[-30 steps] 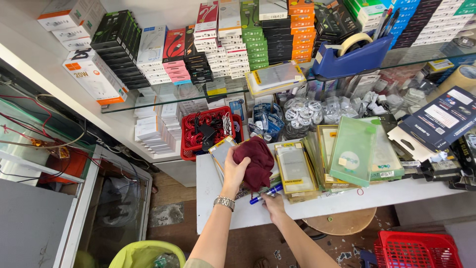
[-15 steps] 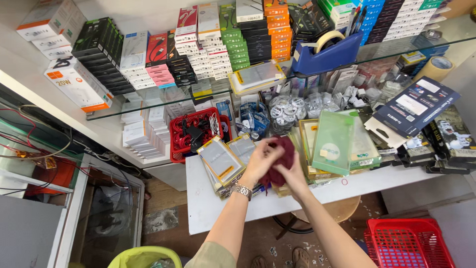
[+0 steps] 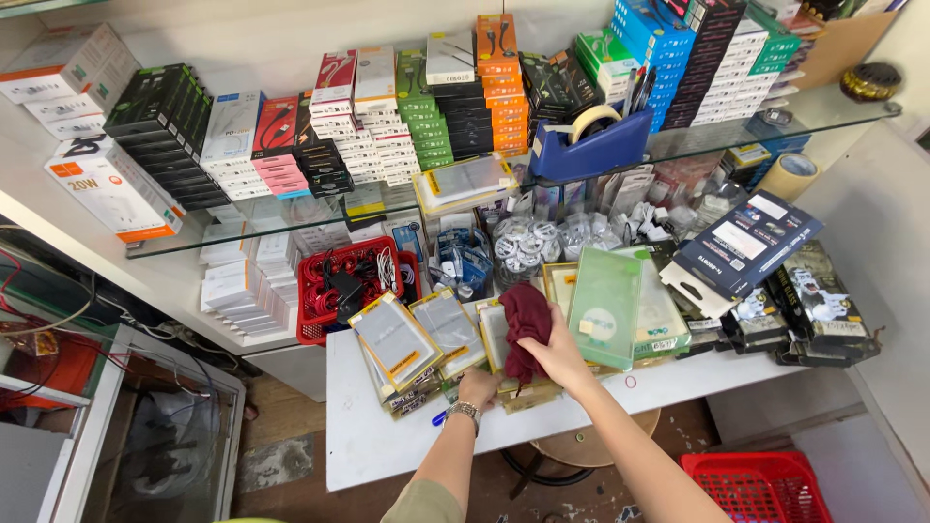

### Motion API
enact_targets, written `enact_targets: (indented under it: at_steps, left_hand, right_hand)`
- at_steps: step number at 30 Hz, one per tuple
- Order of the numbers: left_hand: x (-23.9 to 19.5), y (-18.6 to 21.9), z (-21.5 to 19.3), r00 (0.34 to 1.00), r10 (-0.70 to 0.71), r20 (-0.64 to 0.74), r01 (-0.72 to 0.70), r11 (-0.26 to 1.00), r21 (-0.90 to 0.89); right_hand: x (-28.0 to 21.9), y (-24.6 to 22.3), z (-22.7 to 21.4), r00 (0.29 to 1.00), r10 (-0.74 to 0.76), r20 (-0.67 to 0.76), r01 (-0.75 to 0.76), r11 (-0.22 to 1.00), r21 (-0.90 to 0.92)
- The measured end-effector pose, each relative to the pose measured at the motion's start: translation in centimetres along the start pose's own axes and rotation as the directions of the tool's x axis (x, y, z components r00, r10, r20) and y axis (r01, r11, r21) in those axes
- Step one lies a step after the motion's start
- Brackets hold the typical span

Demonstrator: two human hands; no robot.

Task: The person labels small rectangular packages with a blue marker, then wipes them with a cloth. They stack the labeled packages and place them on a glass shelf. The person repeats the labeling and wiping process on additional packages.

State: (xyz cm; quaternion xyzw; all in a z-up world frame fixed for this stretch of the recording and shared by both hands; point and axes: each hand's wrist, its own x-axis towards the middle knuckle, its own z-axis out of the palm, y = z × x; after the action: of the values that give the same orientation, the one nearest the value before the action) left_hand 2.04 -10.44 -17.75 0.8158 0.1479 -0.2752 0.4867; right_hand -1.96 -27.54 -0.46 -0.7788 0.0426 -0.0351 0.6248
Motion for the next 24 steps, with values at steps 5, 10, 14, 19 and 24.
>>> enact_targets:
  at_steps: [5,10,14,19,24]
  left_hand:
    - [-1.1,2.2,-2.8,0.987,0.131,0.091,-0.057,0.821,-0.568]
    - [-1.8,6.5,-5.8,0.963,0.258,-0.071,-0.154,0.315,-0.936]
    - [-3.8,9.2,-6.4,0.955,0.149,-0.255,-0.279,0.176,-0.944]
    - [-8.0,10.2,-9.6,0.942,0.138,-0.307,-0.335,0.316,-0.888]
    - [-11.6,10.4,-12.0,0.934,0.252,-0.252,-0.319,0.273,-0.908]
  right_hand:
    - [1.9,-0.8,-0.9,0.999,-0.024,0.034,0.030,0.986,-0.165]
    - [1.7,-1.1,1.7,0.979,-0.113,0.170,0.155,0.953,-0.260]
    - [1.6,-0.7,5.1,0.972,-0.221,0.077,0.234,0.923,-0.305]
    - [3.0,-2.0,5.7,0.964,-0.263,0.030,0.263,0.938,-0.227]
    - [4.1,-6.1,5.4,0.954,-0.299,0.004,0.289,0.919,-0.268]
